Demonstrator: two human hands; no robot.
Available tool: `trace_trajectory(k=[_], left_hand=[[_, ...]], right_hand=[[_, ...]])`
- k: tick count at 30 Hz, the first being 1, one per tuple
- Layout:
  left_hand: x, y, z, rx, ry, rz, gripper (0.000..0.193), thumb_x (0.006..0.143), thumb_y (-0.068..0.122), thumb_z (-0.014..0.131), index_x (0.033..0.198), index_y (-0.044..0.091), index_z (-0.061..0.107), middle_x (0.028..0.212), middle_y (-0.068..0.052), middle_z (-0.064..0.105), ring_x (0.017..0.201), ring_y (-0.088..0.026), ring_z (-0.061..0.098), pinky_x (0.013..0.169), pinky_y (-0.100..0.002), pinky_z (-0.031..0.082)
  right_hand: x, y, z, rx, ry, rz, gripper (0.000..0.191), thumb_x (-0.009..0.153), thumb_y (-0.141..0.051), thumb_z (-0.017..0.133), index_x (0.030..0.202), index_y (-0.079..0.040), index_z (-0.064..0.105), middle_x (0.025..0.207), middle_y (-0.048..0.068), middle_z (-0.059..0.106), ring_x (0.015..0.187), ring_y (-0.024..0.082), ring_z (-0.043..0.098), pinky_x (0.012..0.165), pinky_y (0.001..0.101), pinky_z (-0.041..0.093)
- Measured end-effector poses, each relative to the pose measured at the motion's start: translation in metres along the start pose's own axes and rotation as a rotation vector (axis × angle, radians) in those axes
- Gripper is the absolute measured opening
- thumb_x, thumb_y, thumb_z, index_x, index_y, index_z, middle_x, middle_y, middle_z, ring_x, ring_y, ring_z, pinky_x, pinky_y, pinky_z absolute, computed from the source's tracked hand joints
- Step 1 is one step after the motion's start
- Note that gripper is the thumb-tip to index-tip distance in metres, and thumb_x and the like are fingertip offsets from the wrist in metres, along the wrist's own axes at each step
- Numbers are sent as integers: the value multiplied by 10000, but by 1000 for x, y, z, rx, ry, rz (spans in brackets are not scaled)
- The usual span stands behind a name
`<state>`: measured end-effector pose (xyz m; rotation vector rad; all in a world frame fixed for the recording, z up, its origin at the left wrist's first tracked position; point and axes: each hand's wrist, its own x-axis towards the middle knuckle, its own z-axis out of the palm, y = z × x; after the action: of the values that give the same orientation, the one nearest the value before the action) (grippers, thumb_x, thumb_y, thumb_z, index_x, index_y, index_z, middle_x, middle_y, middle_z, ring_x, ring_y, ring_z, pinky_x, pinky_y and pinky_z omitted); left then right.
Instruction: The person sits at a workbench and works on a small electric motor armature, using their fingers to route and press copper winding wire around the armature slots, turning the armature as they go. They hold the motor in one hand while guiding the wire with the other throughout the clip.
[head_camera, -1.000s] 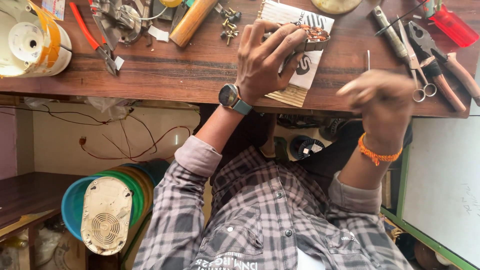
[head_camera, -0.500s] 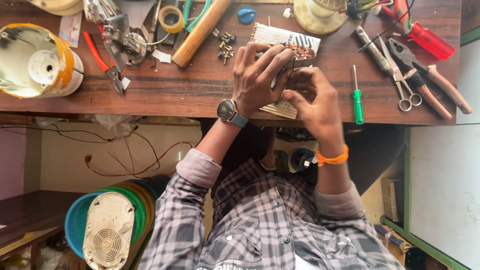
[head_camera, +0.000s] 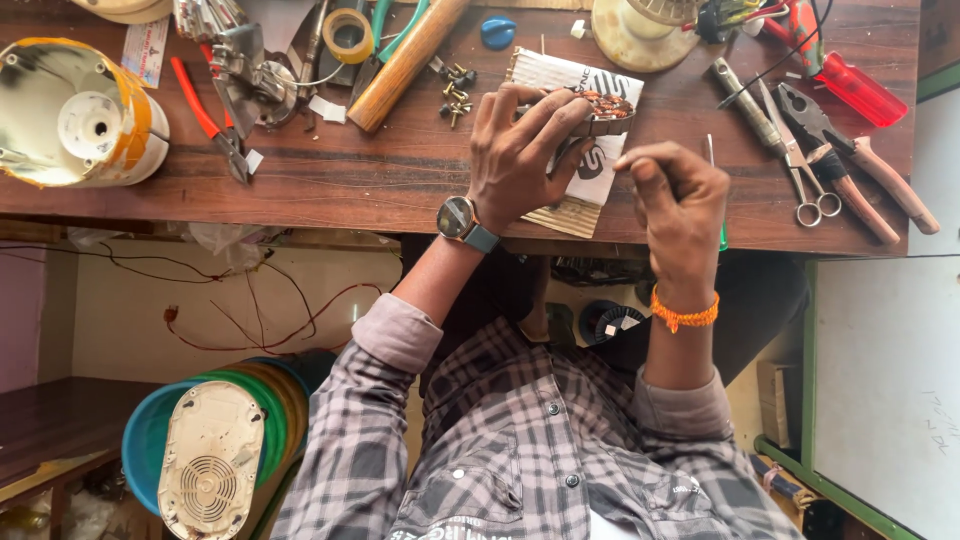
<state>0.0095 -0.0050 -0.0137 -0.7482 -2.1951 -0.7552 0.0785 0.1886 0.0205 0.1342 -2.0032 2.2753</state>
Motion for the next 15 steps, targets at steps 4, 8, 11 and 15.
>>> trace_trajectory(k=[4,8,11,15], left_hand=[[0,0,-2,-13,2,-6,357,923,278,781,1240,178,652,1221,34,700,1063,-197,583,896,-369,476],[1,0,-3,-9,5,-1,382,918,284,790,1254,168,649,1216,26,694,1054,-201,582,888,-367,473],[1,-1,-4,-32,8,-13,380,914,295,784,1244,168,645,1204,27,695,1044,-205,582,877,-367,470],[1,-3,-3,-56,9,-17,386,886,299,749,1232,161,651,1190,27,698,1034,-208,584,876,-367,474]], right_hand=[[29,-13,10,-141,-42,-77,205,1075,-173,688,1114,18,752,887,3,696,679,6,483,579,179,331],[48,-30,16,-200,-200,-77,169,1066,-87,658,1176,14,737,1054,62,763,935,80,704,853,209,570],[51,-43,13,-250,-253,51,184,1045,-71,650,1185,8,739,1057,66,761,930,80,676,835,220,551],[44,-52,7,-310,-390,75,181,1028,-64,651,1153,24,749,1033,72,761,937,82,673,862,225,549]])
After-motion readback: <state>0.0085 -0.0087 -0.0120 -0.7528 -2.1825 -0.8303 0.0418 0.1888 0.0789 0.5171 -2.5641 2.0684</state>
